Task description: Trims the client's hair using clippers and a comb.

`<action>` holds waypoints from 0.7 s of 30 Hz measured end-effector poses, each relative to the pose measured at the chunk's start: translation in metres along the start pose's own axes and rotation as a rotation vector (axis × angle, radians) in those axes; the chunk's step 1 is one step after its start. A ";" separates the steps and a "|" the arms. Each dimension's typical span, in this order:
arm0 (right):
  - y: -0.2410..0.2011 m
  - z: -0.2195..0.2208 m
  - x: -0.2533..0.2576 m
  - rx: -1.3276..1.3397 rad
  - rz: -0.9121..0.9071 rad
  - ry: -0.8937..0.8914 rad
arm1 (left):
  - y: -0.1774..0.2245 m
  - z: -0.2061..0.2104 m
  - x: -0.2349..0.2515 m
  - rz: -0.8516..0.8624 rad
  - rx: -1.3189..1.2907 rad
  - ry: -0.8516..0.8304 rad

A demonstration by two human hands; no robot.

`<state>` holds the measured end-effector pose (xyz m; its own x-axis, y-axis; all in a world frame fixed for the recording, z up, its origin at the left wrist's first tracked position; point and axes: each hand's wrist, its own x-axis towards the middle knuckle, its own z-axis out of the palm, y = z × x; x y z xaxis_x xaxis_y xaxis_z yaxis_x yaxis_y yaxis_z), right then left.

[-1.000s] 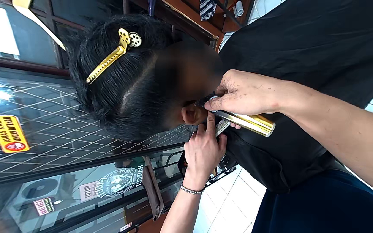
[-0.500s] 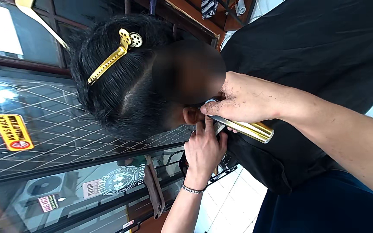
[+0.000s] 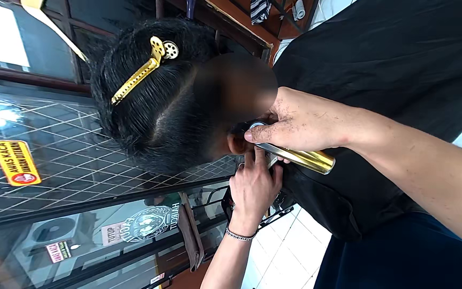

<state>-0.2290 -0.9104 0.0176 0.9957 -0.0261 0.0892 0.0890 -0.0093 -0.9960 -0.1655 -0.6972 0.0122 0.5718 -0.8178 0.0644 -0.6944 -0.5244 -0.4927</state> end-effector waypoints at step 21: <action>0.015 0.005 0.009 0.028 -0.077 0.041 | 0.002 0.000 0.000 -0.017 -0.002 -0.013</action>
<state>-0.2184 -0.9058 0.0038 0.9840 -0.0669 0.1654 0.1667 0.0149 -0.9859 -0.1674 -0.6982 0.0113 0.5895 -0.8054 0.0613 -0.6853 -0.5389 -0.4898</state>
